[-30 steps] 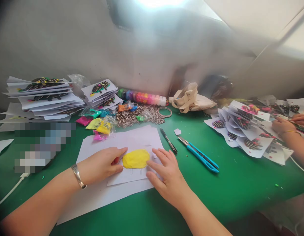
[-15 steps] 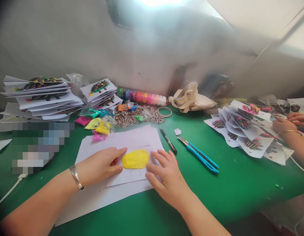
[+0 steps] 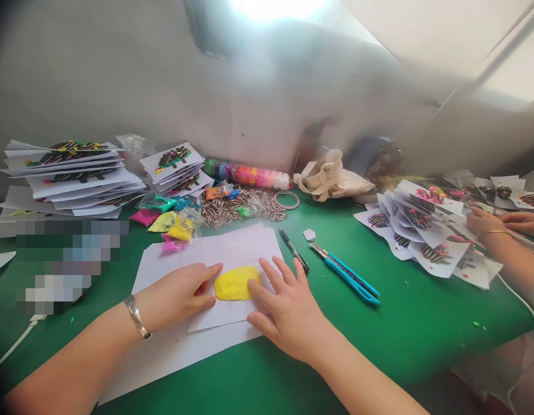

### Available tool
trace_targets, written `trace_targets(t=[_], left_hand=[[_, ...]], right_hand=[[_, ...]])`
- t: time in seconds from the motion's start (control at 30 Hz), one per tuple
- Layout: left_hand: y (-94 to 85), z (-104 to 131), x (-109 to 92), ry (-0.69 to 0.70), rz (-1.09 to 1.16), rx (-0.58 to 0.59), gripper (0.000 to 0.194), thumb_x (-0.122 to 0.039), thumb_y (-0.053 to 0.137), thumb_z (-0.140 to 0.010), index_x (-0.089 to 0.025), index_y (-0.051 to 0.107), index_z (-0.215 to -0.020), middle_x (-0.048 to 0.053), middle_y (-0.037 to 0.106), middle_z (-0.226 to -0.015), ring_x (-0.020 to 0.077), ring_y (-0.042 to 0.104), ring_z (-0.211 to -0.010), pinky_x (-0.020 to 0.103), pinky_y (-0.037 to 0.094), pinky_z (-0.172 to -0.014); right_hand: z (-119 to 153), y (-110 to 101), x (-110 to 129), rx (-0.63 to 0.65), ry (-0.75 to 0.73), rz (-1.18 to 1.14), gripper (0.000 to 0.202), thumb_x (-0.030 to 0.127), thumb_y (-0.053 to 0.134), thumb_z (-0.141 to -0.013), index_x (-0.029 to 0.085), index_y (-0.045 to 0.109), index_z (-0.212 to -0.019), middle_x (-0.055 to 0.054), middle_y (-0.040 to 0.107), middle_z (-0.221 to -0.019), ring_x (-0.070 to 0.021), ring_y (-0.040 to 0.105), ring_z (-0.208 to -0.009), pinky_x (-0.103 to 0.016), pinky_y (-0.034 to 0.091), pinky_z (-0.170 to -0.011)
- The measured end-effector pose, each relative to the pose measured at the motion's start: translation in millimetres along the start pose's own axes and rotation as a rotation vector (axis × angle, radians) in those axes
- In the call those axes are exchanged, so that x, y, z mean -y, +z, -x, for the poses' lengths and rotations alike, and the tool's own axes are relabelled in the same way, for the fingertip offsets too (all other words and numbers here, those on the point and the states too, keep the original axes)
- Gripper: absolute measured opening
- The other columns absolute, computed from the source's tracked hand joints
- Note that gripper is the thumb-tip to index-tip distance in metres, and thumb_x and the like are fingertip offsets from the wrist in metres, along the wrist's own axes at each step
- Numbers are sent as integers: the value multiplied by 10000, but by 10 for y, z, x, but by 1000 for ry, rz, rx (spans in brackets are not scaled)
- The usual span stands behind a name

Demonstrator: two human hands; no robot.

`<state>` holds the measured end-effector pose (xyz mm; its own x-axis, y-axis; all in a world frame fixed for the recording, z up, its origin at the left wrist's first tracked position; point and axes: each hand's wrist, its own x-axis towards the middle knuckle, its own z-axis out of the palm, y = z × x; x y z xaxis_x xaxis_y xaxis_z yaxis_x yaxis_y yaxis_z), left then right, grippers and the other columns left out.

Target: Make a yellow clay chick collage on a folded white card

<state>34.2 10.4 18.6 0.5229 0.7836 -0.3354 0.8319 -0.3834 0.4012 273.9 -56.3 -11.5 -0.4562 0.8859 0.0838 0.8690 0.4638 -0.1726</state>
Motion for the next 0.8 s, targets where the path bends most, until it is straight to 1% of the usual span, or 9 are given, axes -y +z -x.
trace_targets(t=[0.07, 0.17, 0.3, 0.37, 0.47, 0.57, 0.63, 0.7, 0.8], left_hand=[[7, -4, 7, 2, 1, -1, 120, -256, 493, -772, -212, 531, -876, 23, 561, -785, 193, 527, -693, 270, 355, -577], [9, -11, 9, -2, 11, 6, 123, -250, 505, -770, -214, 531, -884, 24, 565, -797, 193, 531, -701, 269, 357, -586], [4, -10, 8, -13, 12, 18, 139, -242, 509, -770, -213, 538, -902, 26, 568, -798, 198, 536, -706, 271, 354, -582], [5, -5, 12, -6, 8, 16, 161, -245, 508, -769, -213, 543, -923, 30, 571, -804, 203, 538, -711, 274, 354, -580], [11, -1, 21, -7, 14, 13, 182, -259, 503, -774, -211, 550, -944, 36, 577, -820, 207, 542, -723, 280, 359, -586], [15, -7, 27, -12, 21, 10, 202, -264, 501, -775, -211, 555, -963, 39, 581, -827, 211, 543, -732, 283, 363, -589], [18, -13, 29, -9, 21, 7, 207, -263, 501, -773, -210, 556, -966, 40, 582, -829, 213, 544, -736, 284, 364, -590], [21, -18, 32, -2, 19, 1, 198, -261, 498, -773, -210, 556, -955, 41, 583, -833, 212, 545, -741, 284, 366, -592], [25, -18, 38, 9, 13, -6, 186, -256, 493, -773, -210, 554, -943, 40, 582, -830, 209, 547, -738, 283, 367, -591]], right_hand=[[-33, -6, -5, 27, -46, 65, 454, 479, 430, -904, 334, 453, -1334, -69, 265, -1508, -360, 195, -1372, -694, 130, -1027], [-50, 43, -33, 25, -66, 112, 460, 478, 388, -922, 330, 428, -1356, -66, 260, -1511, -357, 186, -1376, -687, 114, -1033], [-45, 125, -62, -23, -29, 129, 550, 515, 373, -917, 320, 308, -1428, -67, 172, -1537, -340, 158, -1388, -653, 111, -1058], [-54, 136, -59, -5, -2, 123, 567, 530, 355, -918, 322, 277, -1440, -61, 169, -1538, -338, 155, -1389, -651, 112, -1060], [-79, 129, -41, 44, 24, 105, 546, 548, 323, -921, 336, 313, -1424, -47, 196, -1532, -338, 151, -1390, -660, 106, -1055], [-98, 128, -24, 38, 57, 88, 571, 565, 315, -916, 320, 299, -1432, -62, 154, -1540, -339, 134, -1394, -660, 106, -1055], [-110, 127, -22, 41, 82, 74, 588, 571, 309, -914, 310, 282, -1441, -70, 155, -1539, -340, 137, -1393, -661, 108, -1055], [-132, 103, -24, 67, 103, 52, 573, 571, 297, -917, 317, 305, -1430, -63, 196, -1530, -341, 153, -1390, -666, 119, -1050], [-194, 7, -22, 112, 118, 11, 518, 558, 284, -925, 339, 382, -1385, -49, 272, -1508, -339, 189, -1381, -666, 159, -1040]])
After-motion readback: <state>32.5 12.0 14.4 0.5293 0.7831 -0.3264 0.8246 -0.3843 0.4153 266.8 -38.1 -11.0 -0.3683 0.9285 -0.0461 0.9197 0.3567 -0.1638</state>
